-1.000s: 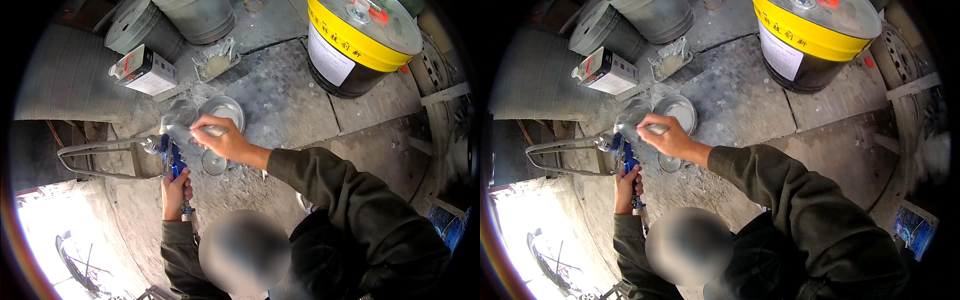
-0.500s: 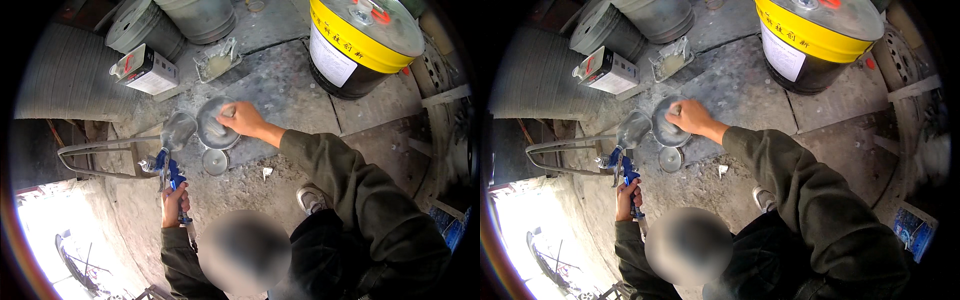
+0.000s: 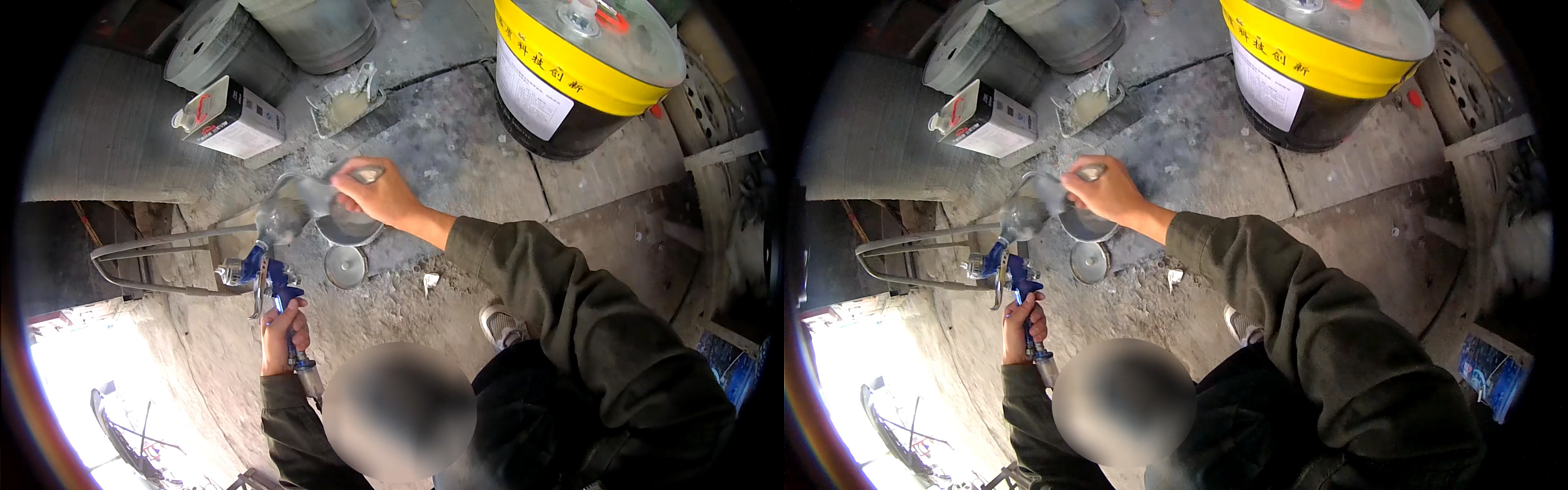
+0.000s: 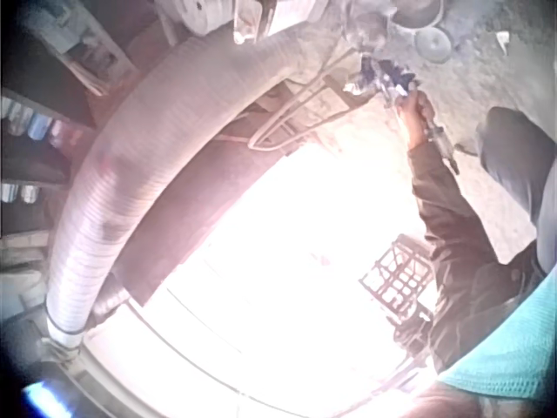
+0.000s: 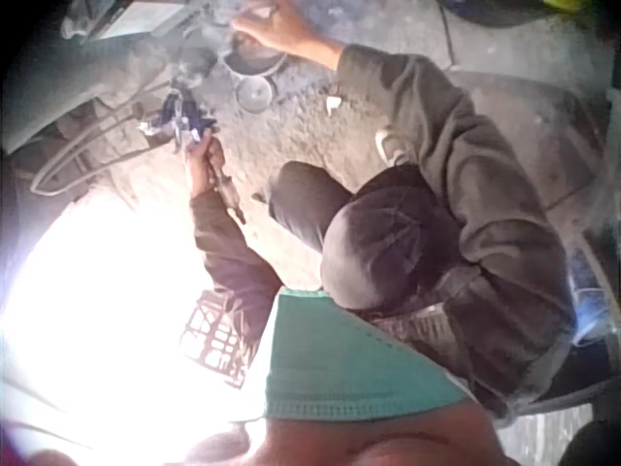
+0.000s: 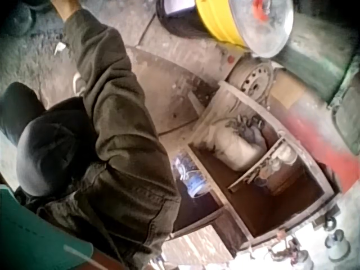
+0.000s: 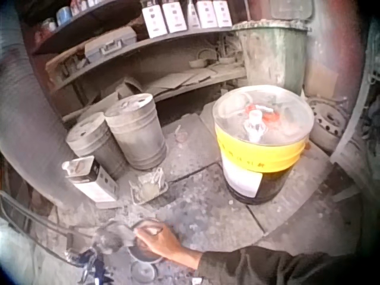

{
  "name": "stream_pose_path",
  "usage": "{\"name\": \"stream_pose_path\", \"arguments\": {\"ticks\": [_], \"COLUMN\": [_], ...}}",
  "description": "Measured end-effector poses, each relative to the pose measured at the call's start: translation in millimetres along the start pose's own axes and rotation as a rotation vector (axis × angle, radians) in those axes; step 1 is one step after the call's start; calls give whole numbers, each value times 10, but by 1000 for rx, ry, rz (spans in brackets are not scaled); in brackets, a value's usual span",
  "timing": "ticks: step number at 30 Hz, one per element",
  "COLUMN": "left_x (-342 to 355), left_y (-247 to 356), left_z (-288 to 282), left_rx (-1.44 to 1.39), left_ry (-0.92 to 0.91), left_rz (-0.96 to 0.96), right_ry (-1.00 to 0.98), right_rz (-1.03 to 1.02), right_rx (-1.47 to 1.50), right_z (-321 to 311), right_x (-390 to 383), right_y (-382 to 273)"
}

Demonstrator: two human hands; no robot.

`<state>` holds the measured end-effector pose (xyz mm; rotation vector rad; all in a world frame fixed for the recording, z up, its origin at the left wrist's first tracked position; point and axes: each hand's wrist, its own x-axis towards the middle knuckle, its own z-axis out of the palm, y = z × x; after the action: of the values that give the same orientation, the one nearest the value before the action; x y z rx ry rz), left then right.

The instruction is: The person pours paint from a large yellow can into a small container, stirs the paint with a stick, and then pours the paint into a spray gun. The person repeats this process multiple times.

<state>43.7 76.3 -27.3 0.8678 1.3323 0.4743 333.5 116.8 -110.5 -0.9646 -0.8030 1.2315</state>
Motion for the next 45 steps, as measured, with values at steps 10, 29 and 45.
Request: {"name": "stream_pose_path", "arguments": {"ticks": [10,29,45], "left_x": [66,-18,21], "left_y": [26,-19,-46], "left_z": [29,31,32], "left_rx": [-207,179,-97], "left_ry": [-59,135,4], "left_rz": [-29,-3,-15], "right_ry": [217,-2,118], "right_rz": [-151,-51,-48], "right_rx": [-205,-484,31], "right_z": [-17,-204,19], "right_x": [-198,211,-178], "right_y": [369,-149,270]}}
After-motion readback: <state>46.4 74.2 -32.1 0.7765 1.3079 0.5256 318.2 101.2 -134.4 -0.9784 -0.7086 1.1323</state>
